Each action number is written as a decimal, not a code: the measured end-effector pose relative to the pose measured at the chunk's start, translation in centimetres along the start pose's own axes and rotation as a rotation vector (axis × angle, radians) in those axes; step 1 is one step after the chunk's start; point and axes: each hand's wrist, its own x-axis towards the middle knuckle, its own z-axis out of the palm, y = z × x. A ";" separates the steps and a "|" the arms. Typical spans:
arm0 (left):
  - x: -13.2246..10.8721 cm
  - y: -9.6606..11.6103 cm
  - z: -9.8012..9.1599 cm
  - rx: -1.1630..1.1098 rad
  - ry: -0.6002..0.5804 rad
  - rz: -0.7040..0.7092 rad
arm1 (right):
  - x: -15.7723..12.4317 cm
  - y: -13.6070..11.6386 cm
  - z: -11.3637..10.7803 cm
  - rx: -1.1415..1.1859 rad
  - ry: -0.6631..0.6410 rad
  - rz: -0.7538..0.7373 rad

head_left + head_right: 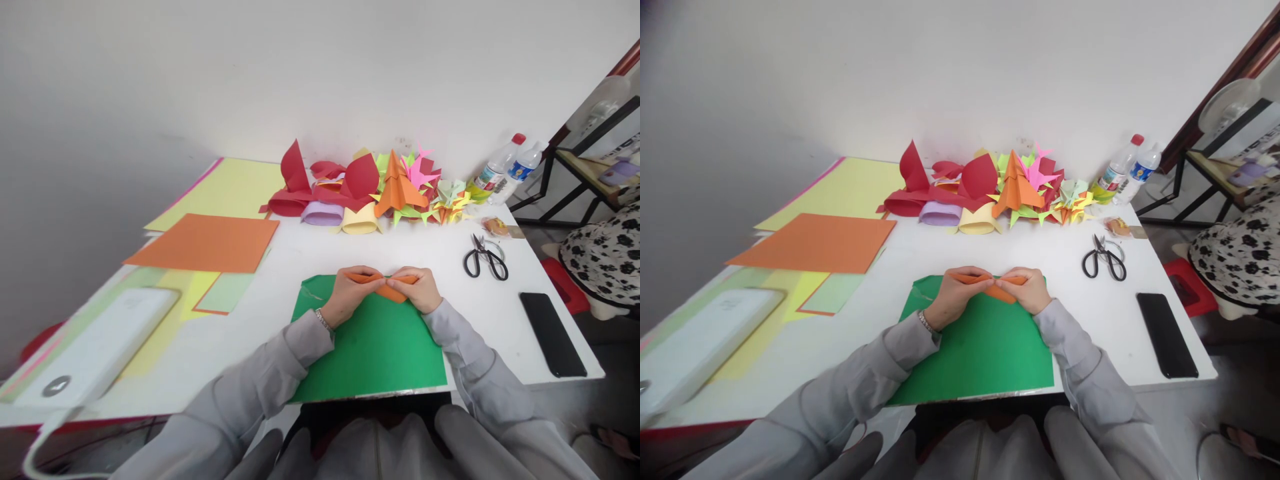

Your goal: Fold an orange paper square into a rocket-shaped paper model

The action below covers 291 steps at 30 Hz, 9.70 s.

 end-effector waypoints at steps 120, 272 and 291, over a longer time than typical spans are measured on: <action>1.0 -0.5 -0.6 -0.152 0.062 0.005 | 0.6 1.0 -0.6 0.173 0.099 0.107; 1.4 -0.3 -1.0 -0.300 0.017 -0.088 | 1.2 1.0 -1.5 0.088 0.102 0.214; 1.2 -0.2 -0.7 -0.302 0.005 -0.111 | 1.0 0.3 -1.5 0.049 0.008 0.146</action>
